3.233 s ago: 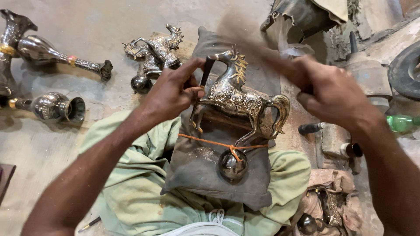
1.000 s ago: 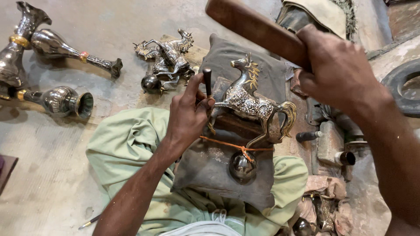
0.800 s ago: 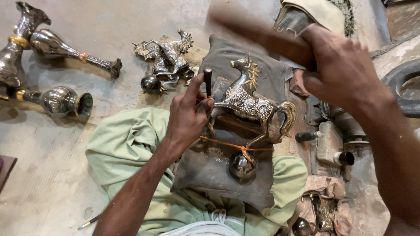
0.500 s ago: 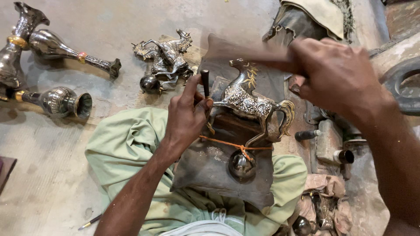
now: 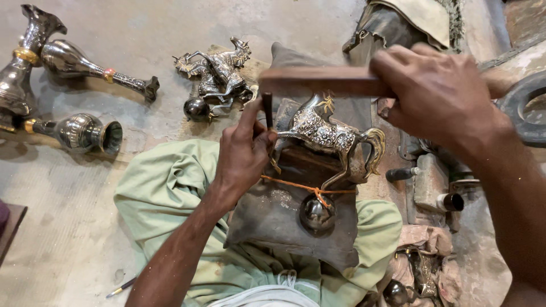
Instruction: The person sits on the floor holding a chisel against a brass horse figurine resting on a cushioned pad and strikes the chisel with a wooden mallet, working the surface details of the ornament. They reposition the chisel repeatedly around the figurine's body and mane while hammering.
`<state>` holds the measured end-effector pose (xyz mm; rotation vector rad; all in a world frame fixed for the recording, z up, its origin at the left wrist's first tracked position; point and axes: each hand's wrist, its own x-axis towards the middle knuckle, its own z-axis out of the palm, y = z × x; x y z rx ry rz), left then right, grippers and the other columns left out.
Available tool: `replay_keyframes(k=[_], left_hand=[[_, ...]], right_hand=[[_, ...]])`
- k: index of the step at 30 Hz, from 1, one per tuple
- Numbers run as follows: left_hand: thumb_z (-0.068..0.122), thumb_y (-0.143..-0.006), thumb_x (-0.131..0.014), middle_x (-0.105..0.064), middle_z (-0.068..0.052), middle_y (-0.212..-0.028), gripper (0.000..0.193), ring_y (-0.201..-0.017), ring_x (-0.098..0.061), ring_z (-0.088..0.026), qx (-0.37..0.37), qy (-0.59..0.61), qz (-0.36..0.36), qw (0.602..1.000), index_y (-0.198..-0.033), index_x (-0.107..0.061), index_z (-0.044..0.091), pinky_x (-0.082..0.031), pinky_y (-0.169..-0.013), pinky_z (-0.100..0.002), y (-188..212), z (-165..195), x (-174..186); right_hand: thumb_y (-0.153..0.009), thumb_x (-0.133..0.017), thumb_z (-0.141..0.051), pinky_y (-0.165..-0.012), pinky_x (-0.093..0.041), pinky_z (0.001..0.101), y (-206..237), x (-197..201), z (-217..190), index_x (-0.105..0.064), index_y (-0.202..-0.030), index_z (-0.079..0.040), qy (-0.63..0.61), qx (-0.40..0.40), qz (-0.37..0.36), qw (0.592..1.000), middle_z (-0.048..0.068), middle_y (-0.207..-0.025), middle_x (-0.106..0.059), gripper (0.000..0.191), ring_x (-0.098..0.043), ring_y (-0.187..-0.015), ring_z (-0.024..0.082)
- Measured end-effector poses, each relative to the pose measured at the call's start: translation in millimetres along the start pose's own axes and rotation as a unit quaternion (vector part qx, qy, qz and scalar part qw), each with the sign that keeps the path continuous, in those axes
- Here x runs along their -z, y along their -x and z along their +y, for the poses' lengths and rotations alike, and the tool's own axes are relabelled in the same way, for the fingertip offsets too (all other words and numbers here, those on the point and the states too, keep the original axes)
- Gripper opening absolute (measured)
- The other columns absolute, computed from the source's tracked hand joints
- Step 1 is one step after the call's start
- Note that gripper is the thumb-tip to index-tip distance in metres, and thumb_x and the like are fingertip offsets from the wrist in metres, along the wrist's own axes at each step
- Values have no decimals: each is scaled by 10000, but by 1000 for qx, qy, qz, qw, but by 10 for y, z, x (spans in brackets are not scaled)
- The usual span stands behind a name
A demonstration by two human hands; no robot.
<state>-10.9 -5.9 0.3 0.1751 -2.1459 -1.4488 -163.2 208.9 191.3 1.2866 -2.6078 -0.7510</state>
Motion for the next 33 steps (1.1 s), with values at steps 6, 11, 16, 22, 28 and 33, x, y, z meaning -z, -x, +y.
replay_keyframes(k=[6,11,16,22,28,33], left_hand=[[36,-926,-720,-751,-122,-775,585,-647,-746,-223,12,22,-18,1000,-1441,-452,115,-557,-582,-415,17,23,29],[39,-950,-698,-745,-107,-754,543,-628,-743,-215,39,19,-34,998,-1433,-470,132,-552,-558,-411,17,72,56],[25,-939,-676,-750,-83,-776,534,-653,-747,-194,28,12,-36,999,-1422,-477,133,-562,-559,-394,18,88,75],[10,-928,-684,-726,-102,-756,536,-643,-726,-203,20,29,-35,999,-1419,-490,100,-554,-584,-389,38,80,89],[26,-936,-706,-731,-111,-768,524,-663,-725,-206,11,10,-45,999,-1419,-513,91,-551,-603,-397,46,85,119],[1,-920,-676,-744,-106,-795,556,-671,-734,-197,23,23,-64,997,-1443,-515,96,-562,-607,-387,67,138,142]], right_hand=[[-840,-647,-28,-731,-595,427,26,17,2,-554,-1241,-78,-212,-43,10,976,99,-965,-658,415,-653,-749,222],[-878,-675,-64,-692,-585,424,16,13,-56,-533,-1237,-53,-150,-59,2,987,117,-962,-621,386,-640,-746,244],[-838,-716,-91,-718,-579,423,3,56,-85,-536,-1210,-86,-68,-29,-27,997,81,-938,-609,414,-627,-800,219],[-893,-701,-104,-733,-588,424,46,80,-98,-553,-1159,-101,-116,-75,-94,986,90,-940,-588,305,-625,-812,234],[-854,-698,-83,-738,-606,450,127,2,-108,-526,-1222,-79,-165,-70,-43,983,90,-971,-590,406,-645,-821,245],[-949,-619,-46,-731,-589,419,246,-140,-80,-524,-1290,-89,-220,-112,-55,968,88,-975,-585,357,-631,-821,257]])
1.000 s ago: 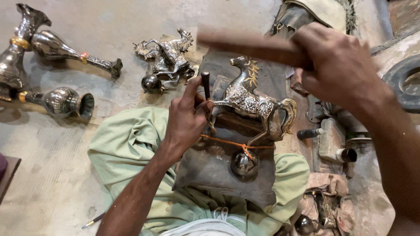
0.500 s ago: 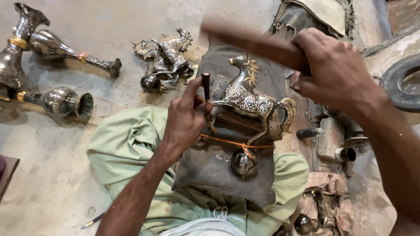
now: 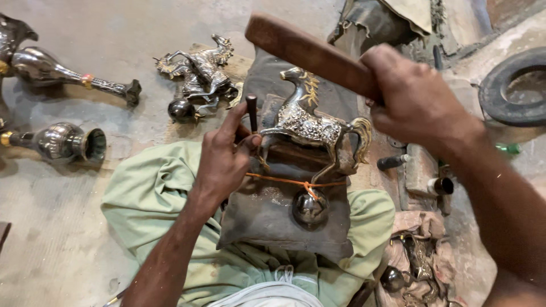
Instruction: The person sits on the floor holding a chisel against a brass horse figurine resting on a cushioned pad and strikes the chisel with a wooden mallet, working the surface details of the ornament. They reposition the chisel repeatedly around the figurine's body and mane while hammering.
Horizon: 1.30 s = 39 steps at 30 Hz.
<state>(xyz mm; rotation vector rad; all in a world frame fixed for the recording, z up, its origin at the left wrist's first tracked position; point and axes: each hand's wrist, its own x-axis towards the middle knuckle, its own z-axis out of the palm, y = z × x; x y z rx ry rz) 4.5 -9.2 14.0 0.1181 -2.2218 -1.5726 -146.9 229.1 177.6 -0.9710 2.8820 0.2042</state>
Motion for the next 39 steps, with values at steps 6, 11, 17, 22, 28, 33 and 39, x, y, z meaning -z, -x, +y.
replay_keyframes(k=[6,11,17,22,28,33,39], left_hand=[[10,-943,-682,-743,-50,-828,503,-737,-726,-131,10,24,8,1000,-1417,-543,106,-584,-618,-311,34,106,-6],[38,-922,-770,-701,-39,-895,505,-832,-686,-121,16,144,48,988,-1382,-567,88,-592,-751,-272,32,235,-298],[31,-951,-759,-749,-43,-996,397,-929,-725,-119,-11,256,16,967,-1323,-620,50,-616,-842,-282,-3,273,-1025],[6,-947,-763,-800,-74,-1001,318,-939,-793,-140,-42,173,44,983,-1225,-611,39,-639,-819,-291,-34,307,-1257],[-69,-932,-666,-766,-138,-979,266,-911,-802,-215,-116,81,14,990,-1177,-603,11,-642,-710,-349,-179,311,-1280],[-97,-931,-634,-735,-190,-971,216,-911,-775,-317,-201,23,-62,977,-1118,-610,7,-618,-722,-415,-363,200,-1188],[-81,-905,-640,-729,-220,-1027,390,-927,-736,-376,-265,-14,-75,961,-1271,-545,13,-585,-738,-476,-375,144,-1160]], right_hand=[[-792,-733,-127,-685,-607,438,298,-266,230,-535,-1267,-112,84,69,78,991,109,-1036,-610,514,-661,-814,253],[-928,-728,-280,-607,-636,419,660,-479,431,-521,-1261,-85,-69,-8,34,997,134,-943,-671,439,-683,-618,265],[-788,-860,-256,-674,-601,422,978,-483,620,-589,-1266,-97,-106,57,174,977,158,-907,-754,573,-746,-765,294],[-722,-883,-168,-720,-621,378,1121,-377,672,-642,-1283,-82,-145,71,218,963,145,-1003,-757,617,-758,-803,246],[-759,-859,-107,-734,-608,387,1110,-313,631,-668,-1247,-77,-91,89,266,955,111,-1033,-757,525,-748,-812,241],[-788,-820,-133,-695,-589,400,1045,-298,674,-661,-1231,-81,-55,120,265,955,112,-1060,-754,473,-745,-844,261],[-928,-770,-189,-635,-600,366,896,-431,914,-658,-1178,-71,13,82,196,977,68,-945,-734,298,-684,-658,175]])
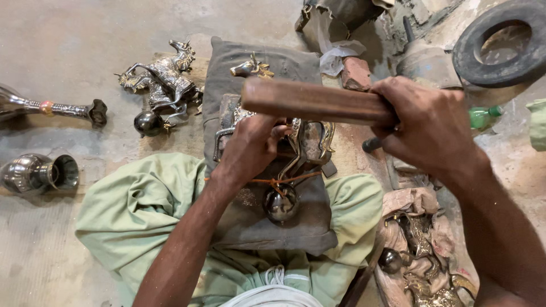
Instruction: The person sits on the floor holding a chisel against a brass horse figurine resting on a cushioned pad and strikes the chisel with a wooden mallet, working the surface details of the ornament. They reposition the chisel repeatedly around the figurine's body and mane while hammering.
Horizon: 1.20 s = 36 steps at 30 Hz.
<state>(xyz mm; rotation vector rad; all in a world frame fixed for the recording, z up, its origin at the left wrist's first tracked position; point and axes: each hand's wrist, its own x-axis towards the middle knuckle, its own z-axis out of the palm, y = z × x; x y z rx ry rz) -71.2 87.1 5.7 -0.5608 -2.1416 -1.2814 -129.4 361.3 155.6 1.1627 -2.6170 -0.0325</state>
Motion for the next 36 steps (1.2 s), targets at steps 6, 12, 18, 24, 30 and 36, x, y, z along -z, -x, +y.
replay_keyframes(k=[6,12,18,24,30,36], left_hand=[[-110,-901,-628,-763,-155,-996,607,-862,-767,-320,43,-14,-35,998,-1437,-427,93,-615,-684,-432,-37,-9,-47],[-129,-900,-620,-766,-147,-969,625,-863,-780,-310,48,-2,-32,998,-1440,-424,117,-625,-686,-431,-51,5,-38],[-146,-910,-591,-756,-167,-990,582,-892,-785,-314,50,1,-37,998,-1415,-435,97,-647,-692,-414,-75,23,-53],[-178,-863,-567,-742,-193,-999,594,-930,-786,-337,47,10,-32,998,-1388,-440,69,-639,-717,-437,-57,39,-33],[-176,-894,-552,-733,-185,-1034,608,-960,-786,-309,40,12,-39,998,-1430,-408,74,-668,-735,-397,-67,11,-48],[-137,-927,-609,-756,-158,-1050,545,-949,-789,-252,62,34,1,997,-1414,-496,81,-678,-746,-361,-50,90,-90]], right_hand=[[-912,-768,-226,-561,-580,342,22,-30,250,-609,-1110,-36,-120,-83,-55,988,88,-760,-666,318,-637,-551,194],[-930,-735,-229,-639,-584,376,62,92,267,-601,-1175,-27,-119,-31,-1,992,112,-876,-683,344,-674,-680,202],[-939,-704,-196,-603,-593,389,124,127,267,-622,-1183,-46,-47,-101,-65,992,118,-897,-696,298,-663,-625,223],[-921,-688,-217,-614,-598,399,190,200,258,-598,-1160,-38,-37,-105,-46,993,124,-872,-683,312,-656,-607,223],[-917,-687,-205,-647,-593,412,193,305,109,-612,-1182,-60,11,-94,-57,994,127,-865,-694,312,-658,-608,231],[-849,-702,-158,-596,-576,415,395,264,-58,-685,-1158,-106,100,-75,-28,992,88,-924,-769,314,-695,-607,216]])
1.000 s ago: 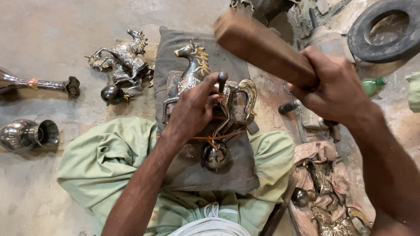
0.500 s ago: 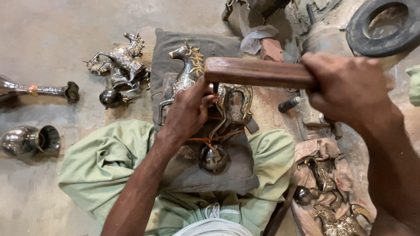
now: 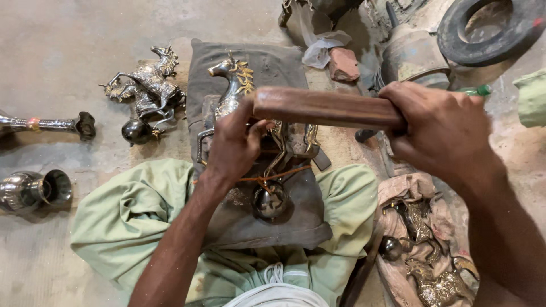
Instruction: The person sits on the floor holding a chisel against a brass horse figurine resting on a cushioned pad and strikes the chisel with a wooden mallet, working the surface details of the ornament. They reposition the chisel repeatedly around the figurine's body and mane while hammering.
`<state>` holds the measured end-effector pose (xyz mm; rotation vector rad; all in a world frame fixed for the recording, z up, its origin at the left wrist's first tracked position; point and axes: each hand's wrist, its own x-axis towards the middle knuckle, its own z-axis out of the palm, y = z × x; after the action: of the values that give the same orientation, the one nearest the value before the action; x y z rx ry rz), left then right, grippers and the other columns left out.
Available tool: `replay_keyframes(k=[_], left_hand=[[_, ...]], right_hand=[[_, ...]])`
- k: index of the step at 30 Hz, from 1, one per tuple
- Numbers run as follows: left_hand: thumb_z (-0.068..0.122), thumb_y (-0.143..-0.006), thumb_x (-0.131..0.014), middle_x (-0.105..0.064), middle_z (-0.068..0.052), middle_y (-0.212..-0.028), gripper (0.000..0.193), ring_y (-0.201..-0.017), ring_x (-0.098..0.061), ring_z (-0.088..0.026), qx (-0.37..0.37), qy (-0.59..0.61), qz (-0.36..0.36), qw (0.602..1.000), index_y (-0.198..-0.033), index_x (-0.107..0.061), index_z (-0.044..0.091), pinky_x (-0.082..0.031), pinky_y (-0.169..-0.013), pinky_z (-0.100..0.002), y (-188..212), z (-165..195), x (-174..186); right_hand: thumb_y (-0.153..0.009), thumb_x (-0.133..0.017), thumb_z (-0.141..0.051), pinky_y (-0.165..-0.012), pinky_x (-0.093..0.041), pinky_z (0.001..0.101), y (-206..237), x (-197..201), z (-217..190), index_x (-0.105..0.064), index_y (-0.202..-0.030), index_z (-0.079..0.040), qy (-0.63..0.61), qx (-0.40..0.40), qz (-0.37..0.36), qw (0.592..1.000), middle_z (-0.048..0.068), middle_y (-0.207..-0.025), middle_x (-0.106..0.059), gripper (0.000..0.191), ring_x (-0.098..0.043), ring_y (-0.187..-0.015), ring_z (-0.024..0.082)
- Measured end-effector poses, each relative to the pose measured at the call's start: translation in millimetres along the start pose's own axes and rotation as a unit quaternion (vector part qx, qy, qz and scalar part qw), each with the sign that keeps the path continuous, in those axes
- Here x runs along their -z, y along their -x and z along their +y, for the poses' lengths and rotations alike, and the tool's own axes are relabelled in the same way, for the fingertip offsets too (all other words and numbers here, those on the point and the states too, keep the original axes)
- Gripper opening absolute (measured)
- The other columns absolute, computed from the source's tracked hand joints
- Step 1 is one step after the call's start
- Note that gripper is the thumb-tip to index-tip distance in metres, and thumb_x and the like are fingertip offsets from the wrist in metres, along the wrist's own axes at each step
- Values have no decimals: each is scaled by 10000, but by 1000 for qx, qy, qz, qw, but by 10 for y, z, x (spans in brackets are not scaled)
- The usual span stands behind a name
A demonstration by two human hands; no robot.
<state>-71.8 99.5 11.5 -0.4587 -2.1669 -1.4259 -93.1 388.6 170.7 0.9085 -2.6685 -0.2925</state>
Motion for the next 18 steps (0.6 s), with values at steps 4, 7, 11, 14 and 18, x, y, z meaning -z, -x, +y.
replay_keyframes(k=[4,7,11,14,18], left_hand=[[-59,-947,-678,-785,-119,-1037,352,-953,-809,-205,36,79,-66,994,-1251,-593,97,-686,-767,-312,-106,78,-27],[-10,-933,-694,-773,-124,-1038,421,-909,-789,-221,2,35,-178,983,-1323,-594,112,-666,-764,-339,-313,145,-60],[63,-873,-746,-753,-128,-924,518,-779,-748,-280,-37,-100,-286,952,-1362,-606,160,-607,-682,-464,-548,283,23],[-26,-794,-693,-754,-93,-868,591,-751,-742,-282,-37,-129,-364,922,-1338,-590,182,-568,-665,-509,-679,355,30],[-21,-824,-695,-741,-105,-892,604,-791,-753,-288,-71,-94,-365,924,-1378,-551,171,-560,-672,-509,-717,368,30]], right_hand=[[-885,-782,-240,-642,-587,406,130,-177,96,-654,-1114,-71,-169,-16,20,985,105,-825,-724,312,-709,-671,221],[-888,-804,-302,-628,-611,380,228,-385,152,-627,-1152,-71,-254,-62,-9,965,106,-824,-730,394,-717,-641,200],[-822,-839,-369,-654,-610,368,445,-723,95,-568,-1180,-38,-376,-138,-26,916,126,-863,-729,558,-732,-720,208],[-798,-853,-338,-674,-583,381,698,-1013,-42,-557,-1217,-30,-412,-195,-15,890,156,-861,-716,599,-715,-748,237],[-812,-831,-276,-704,-568,379,1019,-1294,-121,-583,-1284,-21,-399,-156,60,901,150,-932,-722,591,-723,-800,223]])
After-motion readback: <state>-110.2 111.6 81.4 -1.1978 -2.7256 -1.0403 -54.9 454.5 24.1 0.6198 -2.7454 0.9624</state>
